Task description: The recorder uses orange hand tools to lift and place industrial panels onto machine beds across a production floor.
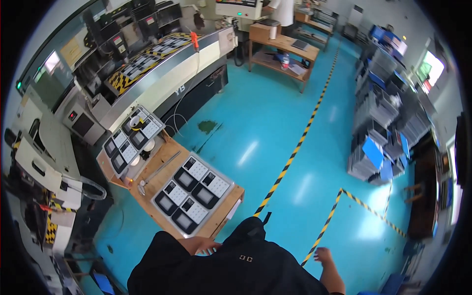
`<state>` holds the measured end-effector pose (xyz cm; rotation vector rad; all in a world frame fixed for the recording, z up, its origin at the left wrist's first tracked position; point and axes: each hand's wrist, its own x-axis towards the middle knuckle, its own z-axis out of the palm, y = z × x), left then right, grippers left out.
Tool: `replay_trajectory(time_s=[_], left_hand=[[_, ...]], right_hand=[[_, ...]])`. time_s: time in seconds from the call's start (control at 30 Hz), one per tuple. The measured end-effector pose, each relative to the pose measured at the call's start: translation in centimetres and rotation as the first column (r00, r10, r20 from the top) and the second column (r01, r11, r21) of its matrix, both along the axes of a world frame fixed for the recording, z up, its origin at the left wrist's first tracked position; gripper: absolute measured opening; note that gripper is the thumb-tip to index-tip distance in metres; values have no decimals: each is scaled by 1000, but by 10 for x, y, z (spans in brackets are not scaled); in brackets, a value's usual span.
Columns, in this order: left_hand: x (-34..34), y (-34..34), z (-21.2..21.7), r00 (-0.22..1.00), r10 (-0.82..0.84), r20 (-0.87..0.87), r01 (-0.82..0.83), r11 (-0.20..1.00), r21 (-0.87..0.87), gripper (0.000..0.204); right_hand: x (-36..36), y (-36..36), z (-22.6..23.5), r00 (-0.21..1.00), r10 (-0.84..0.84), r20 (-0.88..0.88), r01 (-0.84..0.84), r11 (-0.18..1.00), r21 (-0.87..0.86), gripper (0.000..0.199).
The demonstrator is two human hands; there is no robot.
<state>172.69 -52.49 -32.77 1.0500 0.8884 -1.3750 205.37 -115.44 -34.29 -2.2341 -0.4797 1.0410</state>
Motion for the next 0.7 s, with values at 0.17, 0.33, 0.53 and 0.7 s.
replay_trajectory(time_s=[0.17, 0.33, 0.53, 0.7], left_hand=[[94, 2, -110, 894, -206, 397, 302, 933, -196, 50], [330, 98, -62, 739, -355, 572, 15, 859, 512, 36], [536, 212, 67, 509, 96, 855, -547, 804, 235, 37], [579, 284, -13, 683, -243, 689, -407, 657, 635, 46]], right_hand=[[221, 155, 93, 739, -663, -120, 667, 745, 0, 32], [325, 166, 5, 713, -648, -267, 651, 754, -91, 25], [361, 277, -61, 881, 470, 60, -473, 878, 68, 25], [573, 366, -112, 874, 341, -345, -441, 856, -272, 28]])
